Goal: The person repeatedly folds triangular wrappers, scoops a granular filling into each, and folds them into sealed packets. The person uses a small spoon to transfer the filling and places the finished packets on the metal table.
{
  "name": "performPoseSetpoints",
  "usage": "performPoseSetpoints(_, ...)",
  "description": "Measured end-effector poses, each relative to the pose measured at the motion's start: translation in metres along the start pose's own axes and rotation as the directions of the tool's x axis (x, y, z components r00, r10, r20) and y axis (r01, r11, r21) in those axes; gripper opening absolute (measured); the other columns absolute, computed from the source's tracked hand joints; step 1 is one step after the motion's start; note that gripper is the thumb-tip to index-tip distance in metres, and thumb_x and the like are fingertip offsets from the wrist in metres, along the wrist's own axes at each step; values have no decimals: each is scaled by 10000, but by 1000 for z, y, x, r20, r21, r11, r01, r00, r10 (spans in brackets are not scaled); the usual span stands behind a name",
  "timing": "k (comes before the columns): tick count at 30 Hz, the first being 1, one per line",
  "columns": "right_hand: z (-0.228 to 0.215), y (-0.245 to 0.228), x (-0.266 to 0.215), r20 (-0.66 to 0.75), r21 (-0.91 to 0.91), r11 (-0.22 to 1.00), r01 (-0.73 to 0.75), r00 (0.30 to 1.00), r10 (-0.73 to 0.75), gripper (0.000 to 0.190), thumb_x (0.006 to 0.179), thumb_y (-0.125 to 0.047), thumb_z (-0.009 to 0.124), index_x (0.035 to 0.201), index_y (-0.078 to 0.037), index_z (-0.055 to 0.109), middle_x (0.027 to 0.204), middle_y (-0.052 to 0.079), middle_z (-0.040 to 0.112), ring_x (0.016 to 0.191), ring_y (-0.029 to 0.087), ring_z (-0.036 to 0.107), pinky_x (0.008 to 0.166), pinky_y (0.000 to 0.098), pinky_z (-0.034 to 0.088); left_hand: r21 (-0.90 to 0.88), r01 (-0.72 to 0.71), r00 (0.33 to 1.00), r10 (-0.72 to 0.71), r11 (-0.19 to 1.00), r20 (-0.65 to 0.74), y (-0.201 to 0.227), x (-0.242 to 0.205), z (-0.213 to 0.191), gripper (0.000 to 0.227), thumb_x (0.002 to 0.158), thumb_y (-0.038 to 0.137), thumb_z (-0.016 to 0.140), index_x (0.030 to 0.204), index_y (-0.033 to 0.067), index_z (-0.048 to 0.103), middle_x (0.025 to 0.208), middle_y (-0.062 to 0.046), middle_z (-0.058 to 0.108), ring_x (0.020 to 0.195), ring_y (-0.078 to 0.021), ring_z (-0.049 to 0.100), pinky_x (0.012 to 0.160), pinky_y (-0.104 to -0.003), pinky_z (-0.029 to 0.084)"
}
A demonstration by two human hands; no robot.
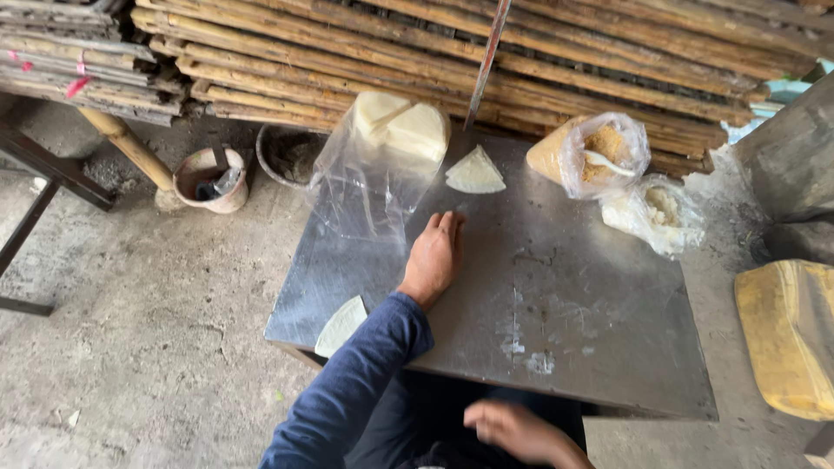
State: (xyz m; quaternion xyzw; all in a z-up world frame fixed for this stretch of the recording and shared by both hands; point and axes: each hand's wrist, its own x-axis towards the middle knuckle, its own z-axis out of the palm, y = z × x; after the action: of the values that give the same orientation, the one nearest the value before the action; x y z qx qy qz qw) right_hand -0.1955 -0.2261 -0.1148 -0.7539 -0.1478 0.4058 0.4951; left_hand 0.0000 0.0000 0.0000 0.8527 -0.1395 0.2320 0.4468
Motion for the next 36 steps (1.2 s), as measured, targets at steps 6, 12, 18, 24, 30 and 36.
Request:
performPoseSetpoints(6, -60, -143, -64, 36, -346, 853, 391, 914, -405, 267, 915, -116, 754, 1177, -67, 733, 1136, 95, 778, 1056, 239, 766, 904, 362, 596, -90, 77, 996, -79, 993, -29, 2, 3, -1, 213, 980, 54, 577, 1188, 12, 583, 1088, -258, 630, 919, -476, 641, 770, -517, 520)
performPoseSetpoints(12, -164, -211, 62, -405, -746, 633, 207, 612, -679, 182, 925, -138, 690, 1096, -79, 709, 1056, 105, 722, 964, 314, 709, 810, 385, 557, -110, 56, 992, -68, 992, -110, -2, 4, 1, 207, 987, 59, 564, 1188, 18, 590, 1085, -259, 629, 950, -484, 634, 808, -511, 526)
performPoseSetpoints(18, -207, -200, 156, -353, -886, 458, 71, 537, -766, 169, 893, -138, 685, 1052, -84, 700, 1023, 123, 686, 958, 356, 671, 797, 448, 541, -117, 94, 992, -103, 989, -73, -2, 5, -1, 199, 1000, 64, 545, 1187, 15, 594, 1102, -261, 629, 968, -477, 636, 825, -507, 514)
performPoseSetpoints(24, -221, -182, 190, -315, -938, 342, -58, 555, -770, 76, 891, -67, 603, 947, -67, 655, 1010, 128, 654, 996, 352, 650, 828, 437, 546, -131, 149, 988, -152, 980, -13, 0, 8, -3, 216, 1000, 65, 533, 1201, 17, 594, 1111, -259, 631, 973, -475, 640, 815, -505, 520)
performPoseSetpoints(30, -221, -184, 189, -274, -956, 276, -96, 623, -733, 106, 881, -68, 587, 966, -67, 650, 1029, 114, 642, 1036, 340, 640, 878, 439, 537, -115, 164, 986, -166, 980, -5, 5, 10, -6, 202, 1012, 78, 545, 1199, 19, 591, 1099, -252, 632, 943, -460, 649, 808, -492, 535)
performPoseSetpoints(36, -219, -186, 190, -220, -974, 203, -99, 626, -748, 192, 852, -46, 588, 1040, -57, 627, 1077, 122, 645, 1073, 334, 641, 860, 465, 526, -91, 171, 985, -171, 981, 13, 5, 11, -6, 212, 987, 66, 557, 1191, 24, 595, 1095, -242, 637, 931, -458, 652, 795, -498, 534)
